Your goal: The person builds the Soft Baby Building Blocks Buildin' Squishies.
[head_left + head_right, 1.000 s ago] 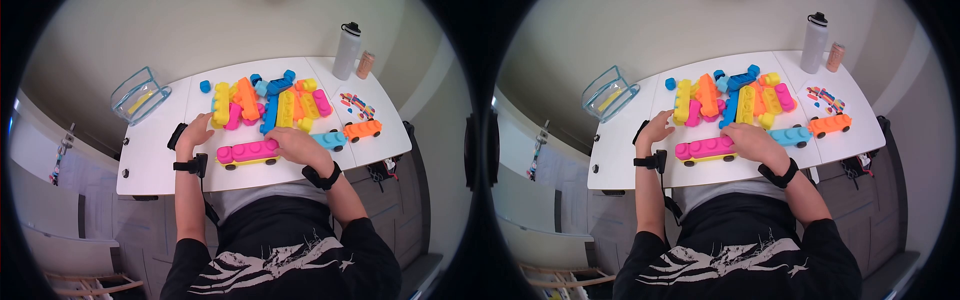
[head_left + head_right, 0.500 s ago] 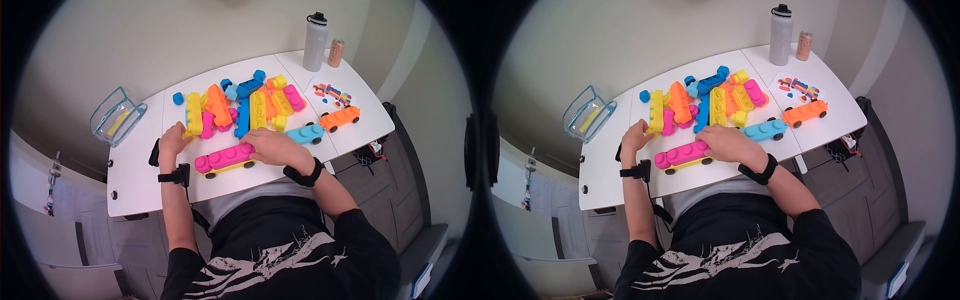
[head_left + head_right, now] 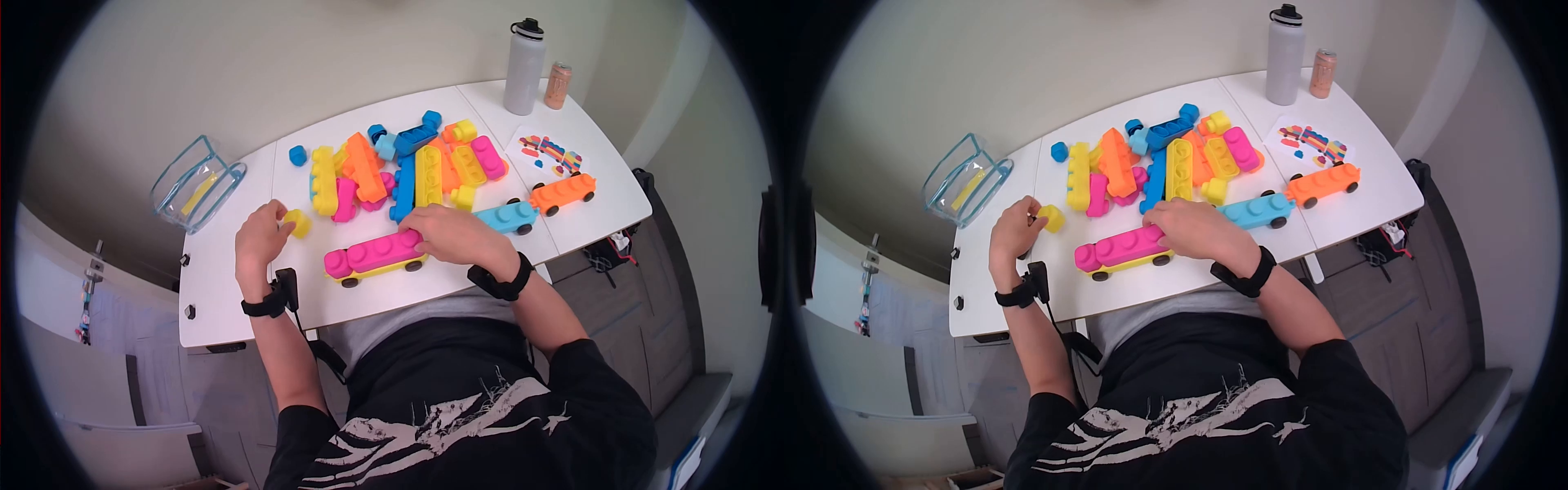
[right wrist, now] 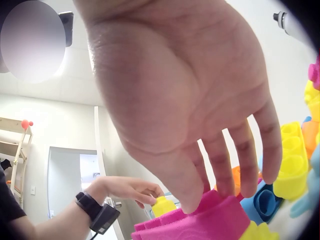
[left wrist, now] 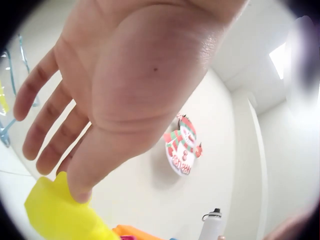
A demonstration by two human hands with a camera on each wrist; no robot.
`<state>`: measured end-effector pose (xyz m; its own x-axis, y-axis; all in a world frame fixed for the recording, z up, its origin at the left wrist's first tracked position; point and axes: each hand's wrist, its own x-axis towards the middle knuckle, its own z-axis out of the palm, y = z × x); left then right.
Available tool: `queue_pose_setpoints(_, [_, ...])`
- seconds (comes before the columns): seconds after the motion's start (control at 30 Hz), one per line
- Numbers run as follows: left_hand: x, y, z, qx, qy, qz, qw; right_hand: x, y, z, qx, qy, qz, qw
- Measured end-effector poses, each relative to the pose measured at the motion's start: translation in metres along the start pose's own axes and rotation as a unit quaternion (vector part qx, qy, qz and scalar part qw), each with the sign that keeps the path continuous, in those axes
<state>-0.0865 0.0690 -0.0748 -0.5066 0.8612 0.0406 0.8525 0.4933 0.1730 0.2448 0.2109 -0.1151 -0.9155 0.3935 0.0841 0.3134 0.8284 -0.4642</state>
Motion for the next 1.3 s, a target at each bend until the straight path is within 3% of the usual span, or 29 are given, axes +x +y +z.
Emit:
queue_pose_setpoints(0.07, [-0.022,0.014,-0.018,-0.04,0.015,0.023,0.999,0.002,0.001,0.002,0.006,0.003,-0.005,1.0])
queue_pose_setpoints(0.13, [-0.041,0.032,-0.032,-0.129,-0.001,0.167,0.978,0.005,0.0,0.003,0.01,0.005,-0.01,1.0])
queue_pose_setpoints(0.17, [-0.047,0.039,-0.032,-0.129,0.0,0.161,0.978,0.007,-0.002,0.002,0.01,-0.001,-0.004,1.0])
queue_pose_setpoints(0.23, [-0.054,0.053,-0.032,-0.134,-0.015,0.23,0.964,0.008,-0.003,0.002,0.008,-0.009,-0.003,1.0])
queue_pose_setpoints(0.5, [-0.056,0.063,-0.017,-0.092,-0.059,0.214,0.971,0.014,-0.002,0.005,-0.006,-0.003,-0.026,1.0])
queue_pose_setpoints(0.93, [-0.062,0.074,-0.011,-0.065,-0.056,0.152,0.985,0.015,-0.008,0.005,-0.006,0.004,-0.039,0.999])
queue_pose_setpoints(1.0, [-0.06,0.071,-0.012,-0.058,-0.073,0.141,0.986,0.017,-0.01,0.001,-0.01,-0.029,-0.01,0.999])
queue_pose_setpoints(1.1, [-0.062,0.064,-0.007,-0.034,-0.052,0.157,0.986,0.02,-0.018,-0.012,0.011,0.02,-0.022,1.0])
queue_pose_setpoints(1.3, [-0.073,0.075,-0.021,-0.053,-0.057,0.166,0.983,0.12,-0.018,-0.07,-0.149,-0.08,0.06,0.984])
